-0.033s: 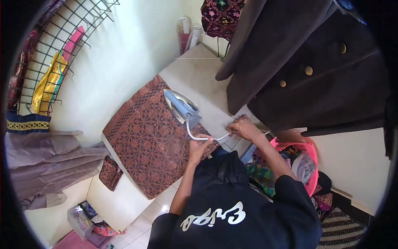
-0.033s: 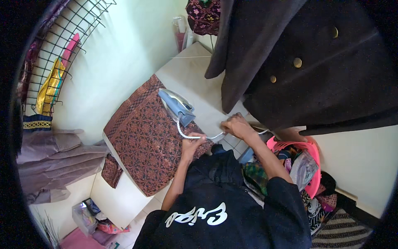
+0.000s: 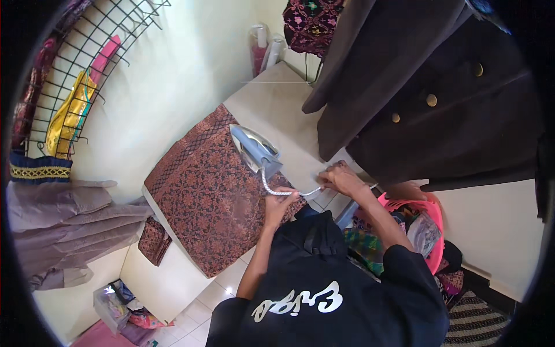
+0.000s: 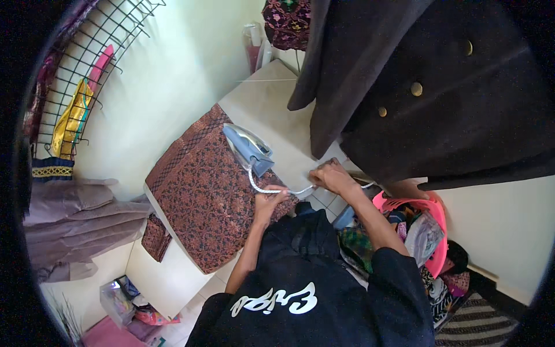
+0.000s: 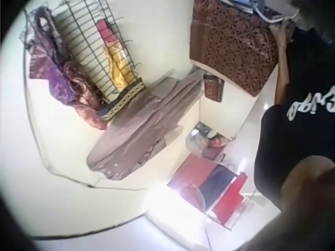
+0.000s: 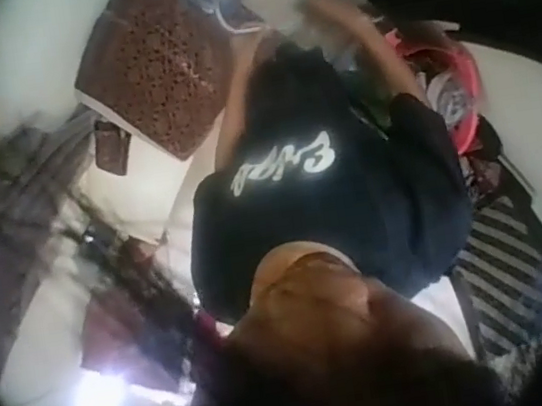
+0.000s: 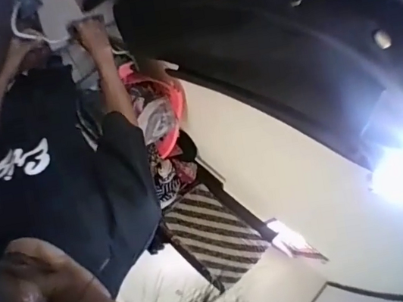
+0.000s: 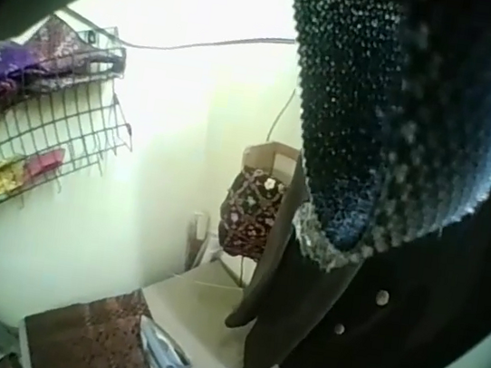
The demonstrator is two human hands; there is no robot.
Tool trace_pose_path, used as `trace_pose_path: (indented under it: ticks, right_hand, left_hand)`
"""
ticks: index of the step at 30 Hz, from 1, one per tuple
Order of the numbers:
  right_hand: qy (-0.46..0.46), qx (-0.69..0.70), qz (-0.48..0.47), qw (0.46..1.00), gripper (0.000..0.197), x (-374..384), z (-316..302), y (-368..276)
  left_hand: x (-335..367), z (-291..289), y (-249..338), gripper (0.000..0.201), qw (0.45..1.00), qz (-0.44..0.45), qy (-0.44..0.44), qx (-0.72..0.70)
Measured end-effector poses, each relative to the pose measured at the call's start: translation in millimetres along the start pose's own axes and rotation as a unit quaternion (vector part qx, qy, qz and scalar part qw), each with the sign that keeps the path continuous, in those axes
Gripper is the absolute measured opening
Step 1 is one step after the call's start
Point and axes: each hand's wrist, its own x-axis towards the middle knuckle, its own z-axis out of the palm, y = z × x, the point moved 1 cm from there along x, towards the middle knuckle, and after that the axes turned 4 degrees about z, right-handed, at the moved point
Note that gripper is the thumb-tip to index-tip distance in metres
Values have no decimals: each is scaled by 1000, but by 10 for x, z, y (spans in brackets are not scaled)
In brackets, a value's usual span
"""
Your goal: Ironing a piece of patterned brown fabric on a table.
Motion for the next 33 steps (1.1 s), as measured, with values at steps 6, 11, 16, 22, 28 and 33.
trace_pose_path:
  ticks: [6, 11, 16, 22, 28, 33]
  right_hand:
    - [-106, 10, 97, 990, 21, 357, -72, 17]
    - [88, 188, 65, 976, 35, 1184, -476, -806]
    - [141, 185, 38, 972, 57, 1846, -255, -1672]
    - [84, 227, 83, 967, 59, 1994, 59, -1451]
    - [87, 127, 77, 985, 50, 1665, 35, -1586]
    - [129, 82, 104, 983, 39, 1666, 20, -1521]
  left_hand:
    - [134, 98, -125, 19, 999, -36, -12, 33]
    - [332, 284, -101, 15, 997, -64, -40, 2]
    - [617, -54, -634, 6, 892, 274, -32, 358]
    - [220, -107, 268, 4, 980, 122, -104, 121]
    - [237, -1059, 648, 16, 944, 44, -44, 323]
    - [508, -1254, 713, 21, 768, 293, 100, 560]
